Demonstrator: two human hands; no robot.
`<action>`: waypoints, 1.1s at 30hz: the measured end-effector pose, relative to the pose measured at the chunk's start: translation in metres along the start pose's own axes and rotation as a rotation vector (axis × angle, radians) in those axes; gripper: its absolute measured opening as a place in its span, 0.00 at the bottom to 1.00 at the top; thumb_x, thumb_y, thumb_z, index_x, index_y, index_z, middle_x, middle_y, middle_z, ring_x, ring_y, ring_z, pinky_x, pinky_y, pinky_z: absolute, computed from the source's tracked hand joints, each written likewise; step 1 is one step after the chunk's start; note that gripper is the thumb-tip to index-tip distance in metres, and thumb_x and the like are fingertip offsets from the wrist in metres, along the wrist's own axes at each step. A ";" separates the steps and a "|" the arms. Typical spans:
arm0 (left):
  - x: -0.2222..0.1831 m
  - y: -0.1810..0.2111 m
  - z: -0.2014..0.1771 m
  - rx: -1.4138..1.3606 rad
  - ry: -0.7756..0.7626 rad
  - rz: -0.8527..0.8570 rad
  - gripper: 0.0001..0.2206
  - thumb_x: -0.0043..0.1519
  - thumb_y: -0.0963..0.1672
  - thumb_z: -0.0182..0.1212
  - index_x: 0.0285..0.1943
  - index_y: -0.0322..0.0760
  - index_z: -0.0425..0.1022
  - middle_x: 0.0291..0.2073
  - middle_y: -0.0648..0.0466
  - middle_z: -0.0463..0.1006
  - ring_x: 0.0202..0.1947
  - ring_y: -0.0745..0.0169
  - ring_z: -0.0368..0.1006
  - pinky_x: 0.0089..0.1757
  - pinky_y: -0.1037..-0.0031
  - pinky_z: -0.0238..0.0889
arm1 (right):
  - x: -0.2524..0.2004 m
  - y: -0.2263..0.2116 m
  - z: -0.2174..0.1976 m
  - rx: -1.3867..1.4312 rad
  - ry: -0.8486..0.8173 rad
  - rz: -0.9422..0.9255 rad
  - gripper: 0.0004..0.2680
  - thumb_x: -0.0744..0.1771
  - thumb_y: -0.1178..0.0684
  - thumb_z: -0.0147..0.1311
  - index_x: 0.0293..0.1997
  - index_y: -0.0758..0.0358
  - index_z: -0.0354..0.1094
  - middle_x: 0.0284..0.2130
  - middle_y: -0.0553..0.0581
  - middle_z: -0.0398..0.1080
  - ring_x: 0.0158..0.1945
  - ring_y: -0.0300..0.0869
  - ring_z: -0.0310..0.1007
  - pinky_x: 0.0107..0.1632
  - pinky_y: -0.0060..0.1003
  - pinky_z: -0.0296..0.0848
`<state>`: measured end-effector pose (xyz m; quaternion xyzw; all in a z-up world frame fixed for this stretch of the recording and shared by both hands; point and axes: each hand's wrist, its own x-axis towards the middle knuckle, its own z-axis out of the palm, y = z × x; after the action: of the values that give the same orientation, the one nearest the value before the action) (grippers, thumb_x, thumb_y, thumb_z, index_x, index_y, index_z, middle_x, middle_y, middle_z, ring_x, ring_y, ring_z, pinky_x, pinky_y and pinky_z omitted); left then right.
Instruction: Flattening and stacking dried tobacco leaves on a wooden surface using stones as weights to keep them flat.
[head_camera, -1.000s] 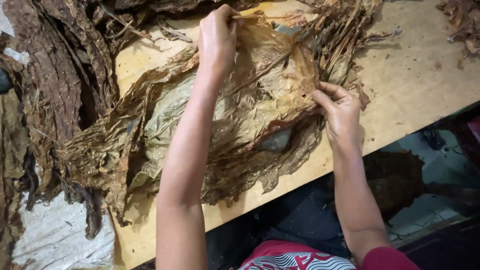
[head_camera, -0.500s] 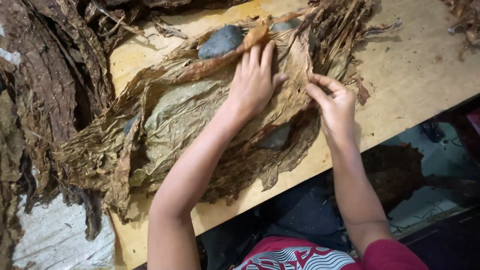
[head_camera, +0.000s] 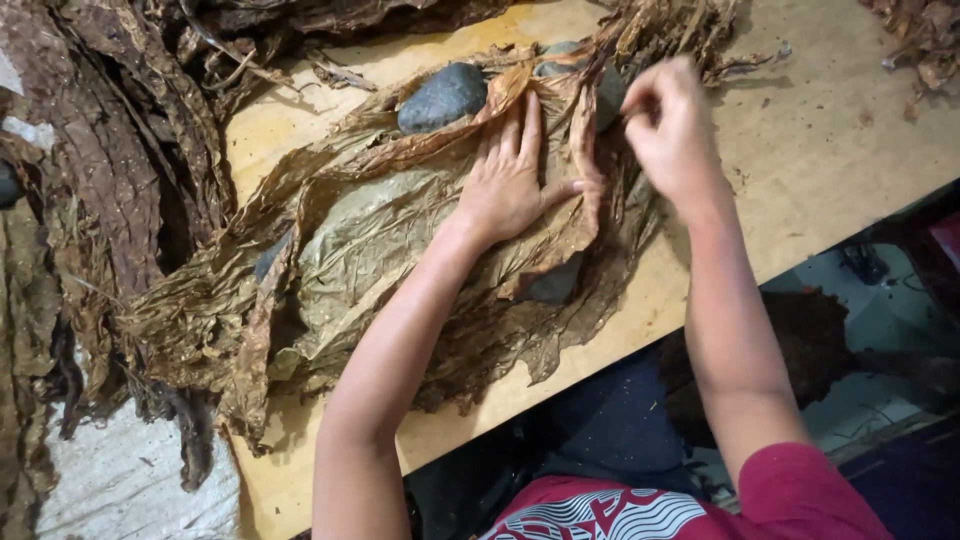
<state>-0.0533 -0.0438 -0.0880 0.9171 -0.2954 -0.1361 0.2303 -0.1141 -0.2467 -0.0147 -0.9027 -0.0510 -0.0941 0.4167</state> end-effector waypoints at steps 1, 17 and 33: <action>-0.001 0.001 -0.002 -0.009 0.001 0.012 0.56 0.59 0.72 0.36 0.80 0.43 0.10 0.80 0.25 0.37 0.79 0.25 0.38 0.72 0.45 0.30 | 0.011 0.002 0.000 -0.095 0.042 0.056 0.09 0.68 0.69 0.54 0.51 0.69 0.61 0.47 0.62 0.60 0.48 0.47 0.63 0.56 0.39 0.70; -0.021 -0.014 -0.015 -0.424 0.058 0.204 0.54 0.58 0.72 0.26 0.79 0.38 0.11 0.80 0.37 0.19 0.83 0.35 0.23 0.74 0.42 0.22 | 0.038 -0.001 0.021 0.067 0.169 0.031 0.29 0.64 0.65 0.66 0.71 0.55 0.53 0.66 0.64 0.56 0.67 0.56 0.60 0.66 0.47 0.77; 0.029 0.036 -0.017 0.263 -0.073 -0.097 0.59 0.58 0.74 0.40 0.83 0.35 0.25 0.81 0.37 0.34 0.81 0.38 0.31 0.71 0.43 0.32 | 0.021 0.031 -0.012 0.566 0.433 -0.507 0.23 0.68 0.57 0.58 0.72 0.59 0.52 0.65 0.68 0.59 0.68 0.58 0.61 0.66 0.56 0.72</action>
<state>-0.0409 -0.0816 -0.0589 0.9471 -0.2741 -0.1403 0.0903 -0.0902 -0.2753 -0.0259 -0.6713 -0.2064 -0.3630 0.6123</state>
